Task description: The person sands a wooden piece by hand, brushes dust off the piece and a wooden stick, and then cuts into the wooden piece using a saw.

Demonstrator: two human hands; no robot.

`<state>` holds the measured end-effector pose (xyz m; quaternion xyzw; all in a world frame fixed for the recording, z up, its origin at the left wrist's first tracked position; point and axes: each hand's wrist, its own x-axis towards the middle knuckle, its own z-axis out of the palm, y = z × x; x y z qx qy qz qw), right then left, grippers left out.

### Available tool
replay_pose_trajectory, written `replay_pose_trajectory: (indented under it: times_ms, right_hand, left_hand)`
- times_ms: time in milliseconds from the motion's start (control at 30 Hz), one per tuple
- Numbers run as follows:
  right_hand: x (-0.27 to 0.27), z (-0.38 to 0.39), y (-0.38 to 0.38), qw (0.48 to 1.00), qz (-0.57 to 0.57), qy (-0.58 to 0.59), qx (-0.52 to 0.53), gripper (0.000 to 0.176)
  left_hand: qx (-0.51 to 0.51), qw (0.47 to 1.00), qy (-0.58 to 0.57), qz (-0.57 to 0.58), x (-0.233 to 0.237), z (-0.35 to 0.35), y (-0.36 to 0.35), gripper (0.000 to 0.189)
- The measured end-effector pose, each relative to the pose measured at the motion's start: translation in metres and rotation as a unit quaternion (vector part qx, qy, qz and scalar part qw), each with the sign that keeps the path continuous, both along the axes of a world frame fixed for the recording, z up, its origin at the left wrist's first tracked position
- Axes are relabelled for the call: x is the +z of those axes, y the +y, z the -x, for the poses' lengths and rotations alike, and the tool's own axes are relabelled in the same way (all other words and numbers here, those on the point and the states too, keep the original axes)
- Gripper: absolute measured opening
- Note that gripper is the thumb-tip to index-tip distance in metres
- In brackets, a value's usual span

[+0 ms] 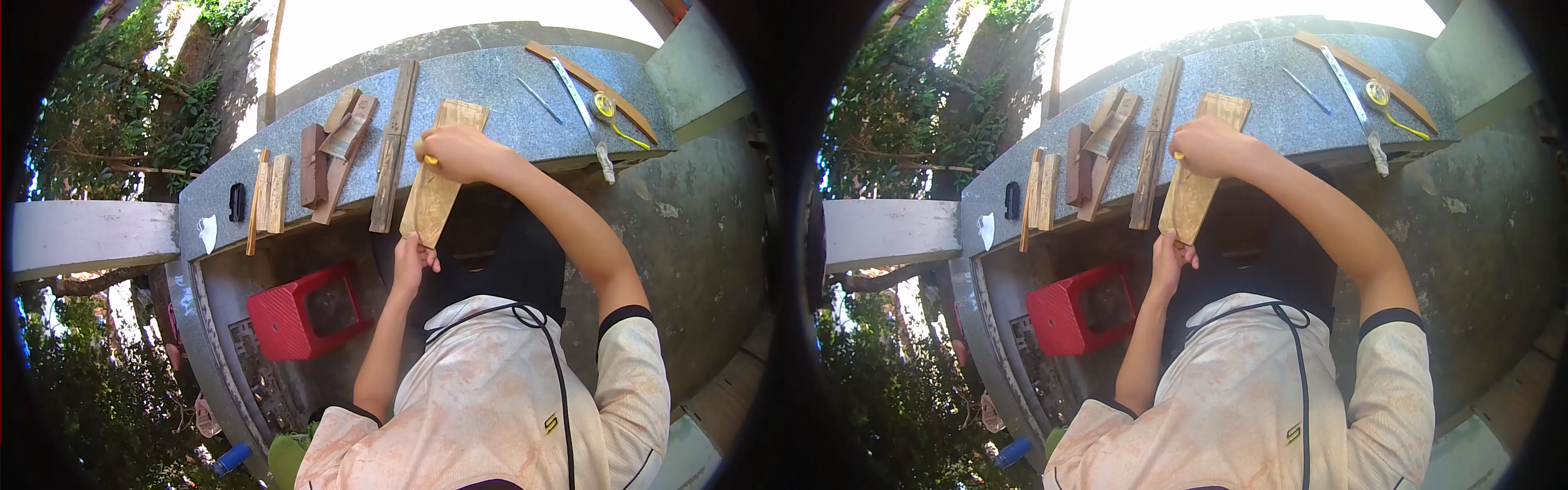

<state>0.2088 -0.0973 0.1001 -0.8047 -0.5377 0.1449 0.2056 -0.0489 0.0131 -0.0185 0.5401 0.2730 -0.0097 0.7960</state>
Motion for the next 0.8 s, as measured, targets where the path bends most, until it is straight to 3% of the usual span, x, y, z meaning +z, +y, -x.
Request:
replay_pose_trajectory:
  times_ms: [67, 167, 200, 300, 367, 400, 500, 600, 633, 700, 733, 800]
  right_hand:
    - [0.017, -0.005, -0.004, 0.989, 0.01, 0.134, 0.065, 0.023]
    - [0.006, -0.057, -0.014, 0.989, 0.006, 0.041, -0.144, 0.028]
    - [0.01, -0.053, -0.015, 0.976, 0.04, -0.049, -0.211, 0.026]
    - [-0.006, 0.001, -0.023, 0.996, 0.0, -0.065, -0.067, 0.024]
    - [0.019, 0.04, -0.038, 0.994, 0.018, 0.087, 0.064, 0.022]
    - [0.026, 0.04, -0.046, 0.99, 0.032, 0.115, 0.074, 0.022]
    - [-0.004, -0.019, -0.062, 0.989, -0.089, 0.035, -0.112, 0.022]
    - [-0.009, -0.014, -0.06, 0.977, -0.064, -0.069, -0.193, 0.019]
    - [-0.009, 0.009, -0.055, 0.986, -0.04, -0.105, -0.119, 0.017]
    - [0.011, 0.045, -0.047, 0.999, 0.039, -0.025, 0.023, 0.02]
    - [0.018, 0.044, -0.052, 0.996, 0.007, 0.068, 0.062, 0.023]
    - [0.003, 0.006, -0.061, 0.996, -0.03, 0.073, -0.038, 0.025]
  left_hand:
    - [-0.006, 1.0, -0.006, -0.003, 0.0, -0.005, 0.004, 0.042]
    - [-0.008, 1.0, -0.003, 0.001, -0.001, -0.002, 0.002, 0.042]
    - [-0.003, 1.0, -0.001, 0.001, 0.001, -0.002, 0.0, 0.042]
    - [0.005, 1.0, -0.003, 0.004, 0.0, -0.004, 0.001, 0.042]
    - [0.006, 1.0, -0.001, 0.007, -0.001, -0.004, -0.001, 0.042]
    - [0.004, 1.0, 0.001, 0.005, 0.001, -0.005, 0.0, 0.042]
    - [0.003, 1.0, 0.001, 0.004, -0.001, 0.0, 0.001, 0.042]
    - [0.002, 1.0, 0.0, 0.003, 0.0, -0.004, 0.0, 0.042]
    - [0.002, 1.0, 0.005, 0.001, 0.001, -0.003, 0.0, 0.042]
    - [0.005, 1.0, 0.014, 0.0, 0.003, 0.0, -0.001, 0.042]
    - [0.007, 1.0, 0.014, -0.001, 0.003, -0.003, 0.0, 0.042]
    - [0.003, 1.0, 0.001, 0.001, 0.0, -0.003, 0.001, 0.041]
